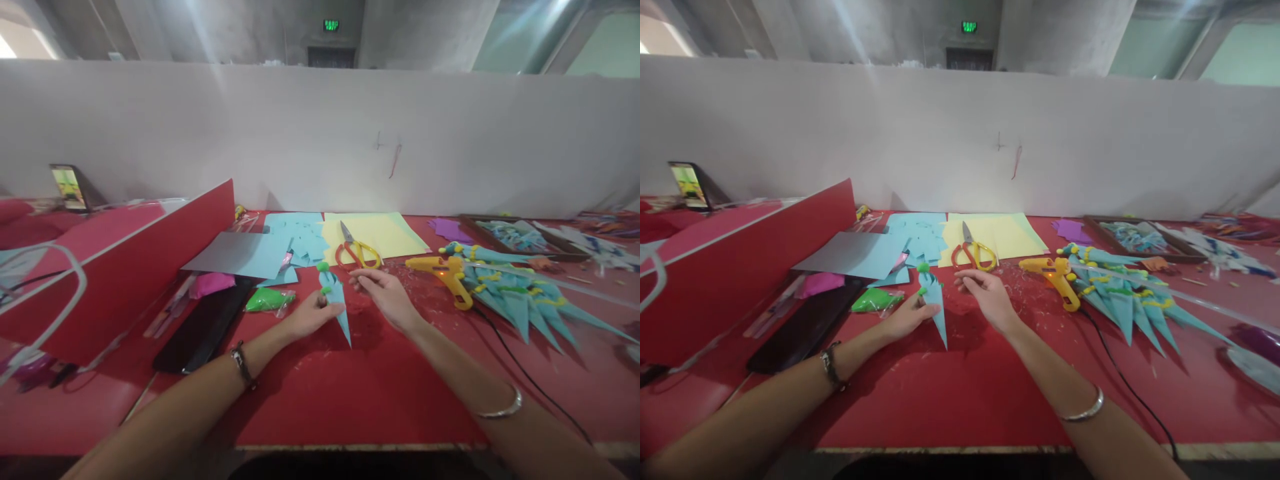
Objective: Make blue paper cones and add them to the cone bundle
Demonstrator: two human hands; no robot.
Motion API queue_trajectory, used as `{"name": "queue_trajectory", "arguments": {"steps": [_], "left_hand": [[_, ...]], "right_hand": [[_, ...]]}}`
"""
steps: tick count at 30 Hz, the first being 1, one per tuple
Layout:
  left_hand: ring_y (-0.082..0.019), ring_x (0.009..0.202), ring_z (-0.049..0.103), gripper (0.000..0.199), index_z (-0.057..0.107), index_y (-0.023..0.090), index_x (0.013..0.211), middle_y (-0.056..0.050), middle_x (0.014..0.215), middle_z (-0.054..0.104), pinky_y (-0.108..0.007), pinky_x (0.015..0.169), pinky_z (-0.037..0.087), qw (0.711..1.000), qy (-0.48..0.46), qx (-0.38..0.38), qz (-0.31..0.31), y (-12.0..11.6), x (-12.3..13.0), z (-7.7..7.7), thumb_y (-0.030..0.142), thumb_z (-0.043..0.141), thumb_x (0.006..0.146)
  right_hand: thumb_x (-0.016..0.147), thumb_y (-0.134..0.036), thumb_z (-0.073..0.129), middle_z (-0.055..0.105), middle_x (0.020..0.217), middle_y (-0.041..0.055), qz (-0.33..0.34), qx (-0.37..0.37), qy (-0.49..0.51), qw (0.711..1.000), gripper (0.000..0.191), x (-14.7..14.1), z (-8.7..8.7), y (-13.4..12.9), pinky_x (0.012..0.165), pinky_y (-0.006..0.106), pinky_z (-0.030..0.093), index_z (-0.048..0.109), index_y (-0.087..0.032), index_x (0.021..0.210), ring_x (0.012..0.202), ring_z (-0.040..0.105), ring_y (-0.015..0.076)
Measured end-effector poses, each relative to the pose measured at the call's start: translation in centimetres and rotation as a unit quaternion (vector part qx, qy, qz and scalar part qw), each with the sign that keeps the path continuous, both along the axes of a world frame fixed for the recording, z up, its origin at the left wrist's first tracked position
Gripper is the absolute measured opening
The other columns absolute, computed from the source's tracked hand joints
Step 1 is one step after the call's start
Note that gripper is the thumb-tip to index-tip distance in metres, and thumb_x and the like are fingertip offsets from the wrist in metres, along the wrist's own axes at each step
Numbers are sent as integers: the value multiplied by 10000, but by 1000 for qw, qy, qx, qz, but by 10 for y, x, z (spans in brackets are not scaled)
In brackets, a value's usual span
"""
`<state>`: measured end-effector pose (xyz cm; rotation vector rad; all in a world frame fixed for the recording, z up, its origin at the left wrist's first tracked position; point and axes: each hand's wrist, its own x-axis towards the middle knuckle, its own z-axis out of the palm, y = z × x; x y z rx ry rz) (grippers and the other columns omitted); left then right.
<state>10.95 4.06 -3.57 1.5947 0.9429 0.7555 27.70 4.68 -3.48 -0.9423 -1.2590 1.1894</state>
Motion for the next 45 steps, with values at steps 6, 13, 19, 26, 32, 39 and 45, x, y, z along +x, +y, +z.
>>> {"name": "queue_trajectory", "arguments": {"steps": [6,13,19,26,32,39,45], "left_hand": [[-84,566,378,295,457,151,619,28,585,431,-210,540,348,999,25,-1,-37,-3,-5,-1,434,535,652],[-80,550,370,276,444,153,622,27,586,421,-215,546,345,997,22,5,-68,-6,-4,5,416,510,675],[-63,509,294,322,374,161,567,44,536,322,-201,477,288,997,60,25,-40,-7,-4,1,434,508,675],[-63,511,281,292,397,156,568,49,532,293,-190,453,267,994,88,50,-44,-7,-4,5,406,484,691],[-78,541,338,261,457,147,619,40,556,356,-196,487,311,993,96,56,-26,-6,-3,4,396,473,695],[-72,533,307,277,434,148,611,44,554,326,-196,474,287,993,95,58,-33,-7,-2,6,407,456,707],[-66,512,279,299,422,148,605,53,537,292,-191,452,255,991,111,62,-28,-6,-3,3,425,445,715]], "right_hand": [[684,-328,611,575,525,-25,-21,27,-24,999,154,-2,16,-11,460,221,423,617,-175,673,434,498,74],[718,-272,579,659,728,18,-63,69,-77,993,136,-6,20,-19,662,281,500,648,-197,808,662,609,125],[740,-285,569,652,735,26,-66,107,-78,989,136,-9,19,-25,676,317,507,602,-197,839,683,626,149],[742,-234,560,614,736,15,-90,231,-186,951,70,-14,29,-36,620,288,462,631,-237,739,704,562,145],[758,-203,532,651,815,15,-88,238,-198,947,149,-18,26,-38,705,324,463,644,-264,834,778,584,166],[752,-235,562,602,774,9,-70,273,-220,934,112,-17,26,-38,683,304,444,649,-274,811,744,556,151],[754,-211,559,549,795,11,-59,276,-239,929,111,-19,23,-35,699,295,439,643,-259,808,768,538,140]]}}
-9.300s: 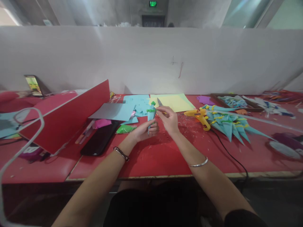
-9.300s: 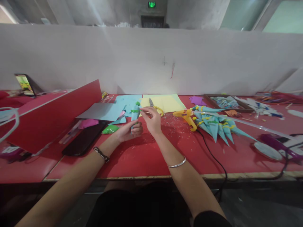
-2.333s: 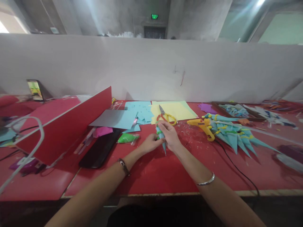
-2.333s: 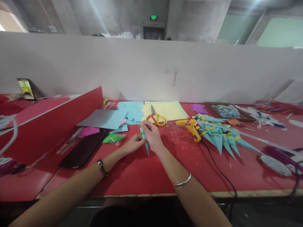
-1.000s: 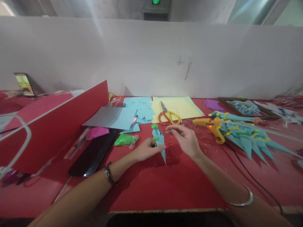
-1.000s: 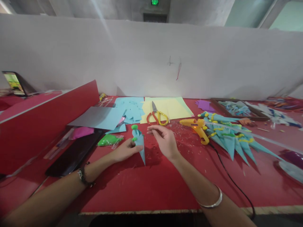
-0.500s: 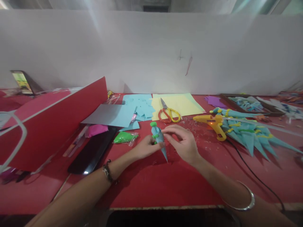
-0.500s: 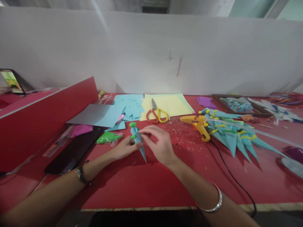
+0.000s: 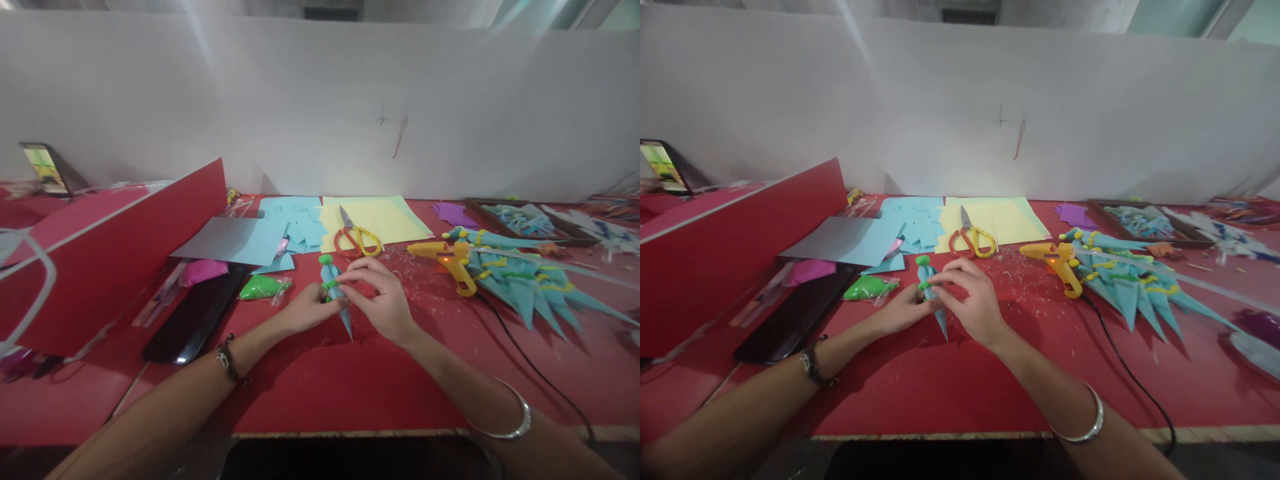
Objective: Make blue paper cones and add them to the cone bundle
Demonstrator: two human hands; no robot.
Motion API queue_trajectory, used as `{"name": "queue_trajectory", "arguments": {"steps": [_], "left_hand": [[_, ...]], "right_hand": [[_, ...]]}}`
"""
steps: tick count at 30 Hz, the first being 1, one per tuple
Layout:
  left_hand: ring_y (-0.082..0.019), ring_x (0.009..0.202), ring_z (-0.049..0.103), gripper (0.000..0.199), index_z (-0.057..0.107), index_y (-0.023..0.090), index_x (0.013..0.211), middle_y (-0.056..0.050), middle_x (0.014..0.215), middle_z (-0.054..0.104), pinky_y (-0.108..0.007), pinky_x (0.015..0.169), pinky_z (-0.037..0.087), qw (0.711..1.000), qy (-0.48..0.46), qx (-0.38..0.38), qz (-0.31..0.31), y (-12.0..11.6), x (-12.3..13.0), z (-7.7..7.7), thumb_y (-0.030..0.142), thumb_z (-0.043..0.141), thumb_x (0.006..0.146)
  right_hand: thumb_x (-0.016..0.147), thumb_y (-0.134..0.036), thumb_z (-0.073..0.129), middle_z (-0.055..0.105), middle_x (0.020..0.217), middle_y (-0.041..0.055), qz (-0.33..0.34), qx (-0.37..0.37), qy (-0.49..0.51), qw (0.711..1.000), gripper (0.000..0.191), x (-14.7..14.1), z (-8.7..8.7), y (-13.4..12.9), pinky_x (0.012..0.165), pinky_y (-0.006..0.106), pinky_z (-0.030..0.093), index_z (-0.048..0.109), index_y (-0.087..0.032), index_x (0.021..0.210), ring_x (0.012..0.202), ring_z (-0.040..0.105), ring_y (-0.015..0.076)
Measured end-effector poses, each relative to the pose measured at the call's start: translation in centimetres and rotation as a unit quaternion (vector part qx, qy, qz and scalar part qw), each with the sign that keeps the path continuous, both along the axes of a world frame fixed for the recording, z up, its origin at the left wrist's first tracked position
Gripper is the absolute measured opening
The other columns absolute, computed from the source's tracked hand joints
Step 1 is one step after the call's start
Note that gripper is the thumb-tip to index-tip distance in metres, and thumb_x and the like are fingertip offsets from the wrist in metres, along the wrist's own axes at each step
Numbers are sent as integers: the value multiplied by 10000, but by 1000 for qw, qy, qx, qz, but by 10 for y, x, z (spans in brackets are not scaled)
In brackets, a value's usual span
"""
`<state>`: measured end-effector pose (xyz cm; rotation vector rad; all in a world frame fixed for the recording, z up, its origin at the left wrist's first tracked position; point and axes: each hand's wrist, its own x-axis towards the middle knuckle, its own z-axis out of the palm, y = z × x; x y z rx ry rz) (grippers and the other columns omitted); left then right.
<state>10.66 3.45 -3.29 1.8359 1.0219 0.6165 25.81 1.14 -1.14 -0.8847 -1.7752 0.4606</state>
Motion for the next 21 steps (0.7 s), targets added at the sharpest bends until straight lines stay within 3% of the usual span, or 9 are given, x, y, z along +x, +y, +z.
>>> {"name": "queue_trajectory", "arguments": {"steps": [9,21], "left_hand": [[-58,503,239,297,380,156,599,57,546,240,-194,442,202,1000,-9,-9,-22,-3,2,4,419,431,729],[-56,482,251,277,379,159,584,61,525,255,-197,424,186,1000,11,11,16,-3,3,-1,395,451,709]], "right_hand": [[773,-178,522,519,827,19,41,-45,50,997,109,0,-3,2,708,296,451,613,-234,796,807,522,134],[758,-150,517,486,823,12,58,-77,87,992,85,-5,-8,4,696,271,458,568,-216,772,787,509,120]]}}
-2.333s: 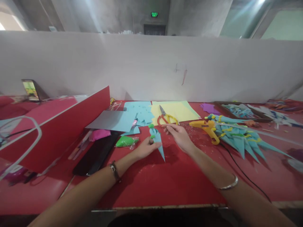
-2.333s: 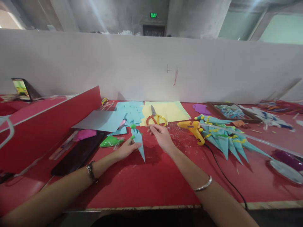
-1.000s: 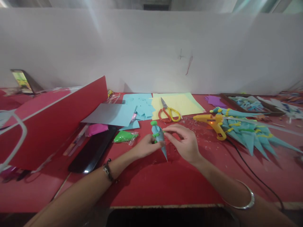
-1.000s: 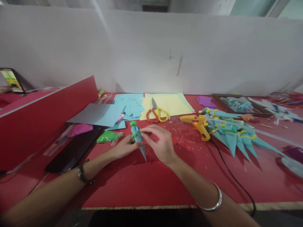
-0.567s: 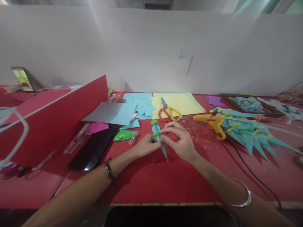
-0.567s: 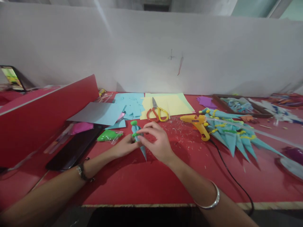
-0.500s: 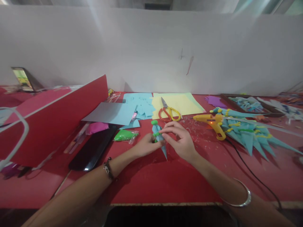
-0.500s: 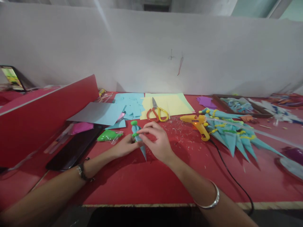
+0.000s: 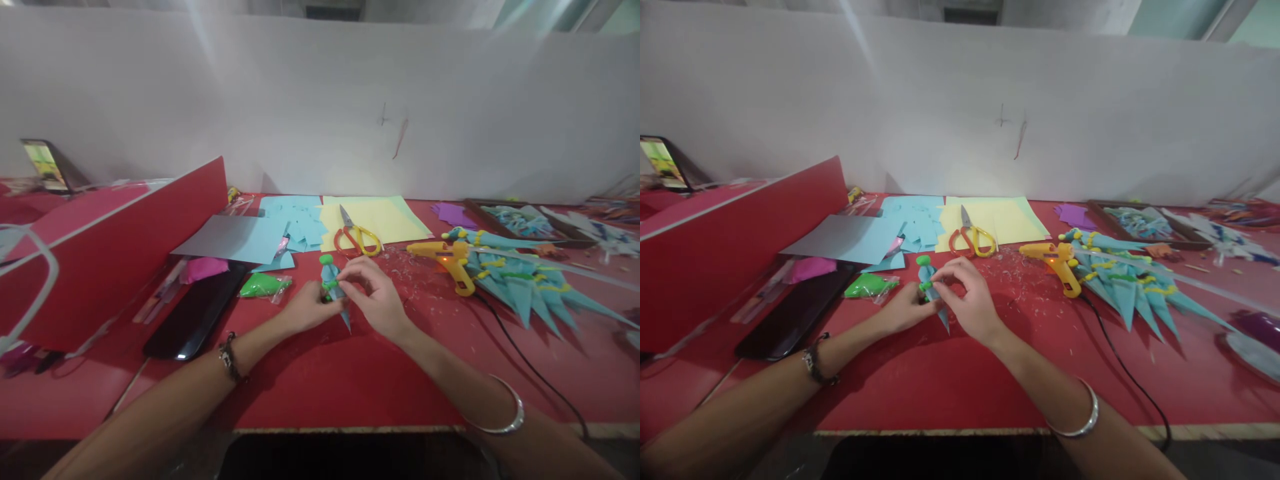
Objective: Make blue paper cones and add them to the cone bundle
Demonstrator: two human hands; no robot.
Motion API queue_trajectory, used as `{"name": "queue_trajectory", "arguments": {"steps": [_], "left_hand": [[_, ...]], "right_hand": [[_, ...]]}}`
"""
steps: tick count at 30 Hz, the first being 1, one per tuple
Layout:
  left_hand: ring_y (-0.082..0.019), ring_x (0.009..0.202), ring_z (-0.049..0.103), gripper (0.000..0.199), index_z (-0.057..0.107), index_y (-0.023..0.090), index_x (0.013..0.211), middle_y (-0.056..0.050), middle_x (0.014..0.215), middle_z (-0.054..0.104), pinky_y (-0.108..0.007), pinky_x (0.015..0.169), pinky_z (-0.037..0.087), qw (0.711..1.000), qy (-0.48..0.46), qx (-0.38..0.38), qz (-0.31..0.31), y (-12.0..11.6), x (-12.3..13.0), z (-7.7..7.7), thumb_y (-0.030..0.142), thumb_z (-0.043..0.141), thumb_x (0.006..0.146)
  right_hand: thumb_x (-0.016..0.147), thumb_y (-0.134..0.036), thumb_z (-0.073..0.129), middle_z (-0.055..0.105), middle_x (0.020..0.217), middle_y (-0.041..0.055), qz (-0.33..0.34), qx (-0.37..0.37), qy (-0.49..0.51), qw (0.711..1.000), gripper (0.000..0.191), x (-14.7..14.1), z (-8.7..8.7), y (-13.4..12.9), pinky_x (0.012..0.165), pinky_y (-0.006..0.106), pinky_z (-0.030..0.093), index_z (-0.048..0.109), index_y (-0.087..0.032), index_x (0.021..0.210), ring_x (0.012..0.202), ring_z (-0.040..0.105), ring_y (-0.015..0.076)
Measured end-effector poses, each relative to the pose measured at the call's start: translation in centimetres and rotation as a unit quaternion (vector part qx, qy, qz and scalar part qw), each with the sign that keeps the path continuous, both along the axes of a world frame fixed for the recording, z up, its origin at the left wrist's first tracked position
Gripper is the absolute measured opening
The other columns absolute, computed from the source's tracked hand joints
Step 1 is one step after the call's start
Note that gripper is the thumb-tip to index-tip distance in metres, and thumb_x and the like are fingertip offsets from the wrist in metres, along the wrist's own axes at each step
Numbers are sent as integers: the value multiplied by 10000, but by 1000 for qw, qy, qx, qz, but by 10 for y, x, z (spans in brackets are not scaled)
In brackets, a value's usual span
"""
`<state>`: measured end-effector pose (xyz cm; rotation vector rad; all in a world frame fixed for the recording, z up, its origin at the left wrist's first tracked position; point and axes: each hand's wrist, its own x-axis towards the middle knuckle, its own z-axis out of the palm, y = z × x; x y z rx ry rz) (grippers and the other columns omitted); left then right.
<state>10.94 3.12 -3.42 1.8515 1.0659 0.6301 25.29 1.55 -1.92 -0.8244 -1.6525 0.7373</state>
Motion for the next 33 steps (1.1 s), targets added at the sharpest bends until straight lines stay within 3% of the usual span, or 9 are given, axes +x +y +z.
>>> {"name": "queue_trajectory", "arguments": {"steps": [5,9,17,27,30,33], "left_hand": [[-65,498,295,254,410,154,592,56,530,303,-201,457,244,1000,-9,-10,-8,2,0,1,381,461,695],[-72,504,323,260,427,152,589,52,528,329,-202,465,267,999,12,-11,31,1,-1,3,388,483,680],[-127,606,476,260,522,137,648,16,554,487,-222,539,368,999,-21,17,41,3,-1,1,385,472,704],[-91,563,377,248,468,147,696,42,602,411,-217,524,307,998,2,52,24,6,-1,5,388,431,742],[-89,569,353,198,425,165,711,50,614,383,-216,546,311,998,-17,57,27,5,-1,7,354,396,760],[-90,545,335,147,377,179,685,55,579,355,-209,535,309,998,-45,37,8,3,-2,7,259,305,785]], "right_hand": [[772,-170,483,498,828,17,-3,-9,23,1000,82,1,0,0,722,272,452,552,-213,784,817,504,127],[787,-223,458,515,883,28,-13,-64,58,996,117,3,0,2,761,280,448,535,-215,875,863,506,132],[728,-269,538,563,1002,52,69,-202,-7,977,297,3,-4,6,781,313,456,530,-212,1020,932,531,165],[714,-325,563,591,1012,60,20,-240,46,969,339,6,-7,11,814,330,431,509,-204,1026,931,547,169],[714,-330,552,587,948,55,-16,-238,57,970,390,9,-11,16,718,301,451,447,-201,1067,819,562,147],[718,-333,543,573,843,27,-56,-206,7,977,431,13,-15,18,621,273,443,410,-205,1107,675,542,122]]}}
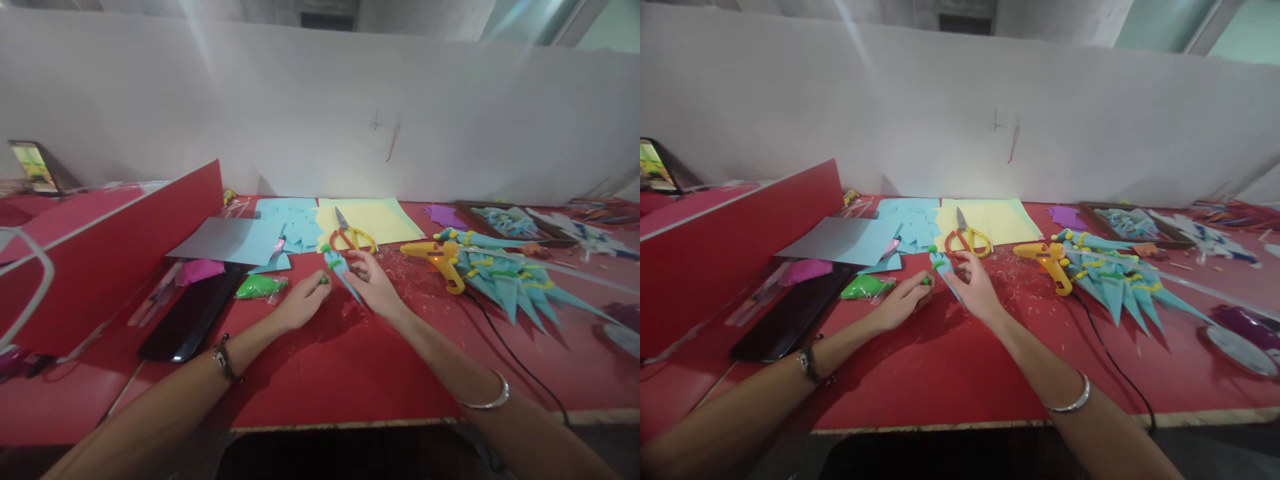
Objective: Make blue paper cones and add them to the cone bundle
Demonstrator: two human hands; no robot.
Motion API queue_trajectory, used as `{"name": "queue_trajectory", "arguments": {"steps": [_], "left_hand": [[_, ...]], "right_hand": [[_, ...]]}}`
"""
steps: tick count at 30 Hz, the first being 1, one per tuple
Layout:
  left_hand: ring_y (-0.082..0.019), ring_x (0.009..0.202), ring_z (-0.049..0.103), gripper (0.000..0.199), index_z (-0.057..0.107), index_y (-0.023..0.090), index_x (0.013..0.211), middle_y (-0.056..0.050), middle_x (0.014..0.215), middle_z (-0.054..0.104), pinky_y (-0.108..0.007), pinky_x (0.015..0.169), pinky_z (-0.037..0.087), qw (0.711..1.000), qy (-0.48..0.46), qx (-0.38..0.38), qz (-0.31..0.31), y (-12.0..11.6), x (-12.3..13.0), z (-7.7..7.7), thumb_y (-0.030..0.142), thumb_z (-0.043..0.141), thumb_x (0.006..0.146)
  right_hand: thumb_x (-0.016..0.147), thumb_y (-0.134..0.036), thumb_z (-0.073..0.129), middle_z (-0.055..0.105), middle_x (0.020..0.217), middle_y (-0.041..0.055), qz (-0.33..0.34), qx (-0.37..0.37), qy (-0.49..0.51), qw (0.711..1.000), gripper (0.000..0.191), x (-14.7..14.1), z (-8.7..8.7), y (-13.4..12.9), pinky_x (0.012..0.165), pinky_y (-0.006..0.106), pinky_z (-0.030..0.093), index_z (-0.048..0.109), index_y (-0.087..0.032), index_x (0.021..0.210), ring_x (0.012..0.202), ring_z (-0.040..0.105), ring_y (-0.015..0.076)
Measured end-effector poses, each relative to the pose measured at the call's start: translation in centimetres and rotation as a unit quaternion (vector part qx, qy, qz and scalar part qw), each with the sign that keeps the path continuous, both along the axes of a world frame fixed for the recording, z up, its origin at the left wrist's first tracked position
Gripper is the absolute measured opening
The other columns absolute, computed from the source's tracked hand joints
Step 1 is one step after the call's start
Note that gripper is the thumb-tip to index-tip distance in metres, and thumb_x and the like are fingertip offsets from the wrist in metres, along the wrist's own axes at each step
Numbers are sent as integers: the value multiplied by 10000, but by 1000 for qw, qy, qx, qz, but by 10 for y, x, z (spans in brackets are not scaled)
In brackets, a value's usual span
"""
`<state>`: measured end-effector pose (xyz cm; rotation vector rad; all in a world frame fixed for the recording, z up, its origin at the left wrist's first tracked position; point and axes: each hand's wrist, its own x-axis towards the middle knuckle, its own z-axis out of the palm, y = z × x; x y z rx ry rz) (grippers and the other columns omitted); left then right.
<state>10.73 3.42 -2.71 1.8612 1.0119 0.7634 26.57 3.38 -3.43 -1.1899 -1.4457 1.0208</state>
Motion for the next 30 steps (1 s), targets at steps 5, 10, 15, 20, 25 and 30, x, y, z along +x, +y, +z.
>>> {"name": "queue_trajectory", "arguments": {"steps": [5,10,15,20,25,30], "left_hand": [[-96,554,363,217,381,178,654,41,577,386,-212,557,321,996,36,35,-71,-1,-1,1,221,244,816],[-91,543,391,256,439,166,677,34,581,433,-208,544,307,985,114,65,-115,-1,-1,6,297,290,839],[-78,491,376,372,457,151,661,40,525,406,-202,519,301,990,59,17,-127,-1,-2,4,365,230,863],[-65,468,302,378,372,163,601,54,516,338,-200,471,260,995,-43,-18,-93,0,-2,0,433,268,844],[-63,453,256,403,387,165,637,62,506,307,-209,443,227,994,-66,-32,-83,0,-1,1,517,297,810],[-61,460,260,390,363,168,627,58,521,318,-206,446,226,994,-59,-16,-93,-1,-2,4,506,306,815]], "right_hand": [[737,-330,513,520,717,-14,-31,97,-164,981,447,2,-1,-3,569,261,402,404,-203,1152,565,486,106],[725,-312,516,513,640,-30,-5,60,-273,960,466,3,-2,-4,516,239,360,406,-188,1160,541,490,115],[730,-367,521,502,564,-40,-22,74,-303,950,411,3,2,-5,498,237,341,470,-178,1092,518,479,120],[786,-267,460,541,695,-1,59,179,-207,960,245,0,14,-12,586,237,407,542,-189,1004,617,505,110],[787,-218,482,529,767,10,137,226,-167,950,187,-1,19,-16,633,251,423,595,-220,936,690,508,116],[783,-196,498,527,756,8,108,235,-164,952,99,-2,18,-15,621,242,415,594,-204,804,688,505,113]]}}
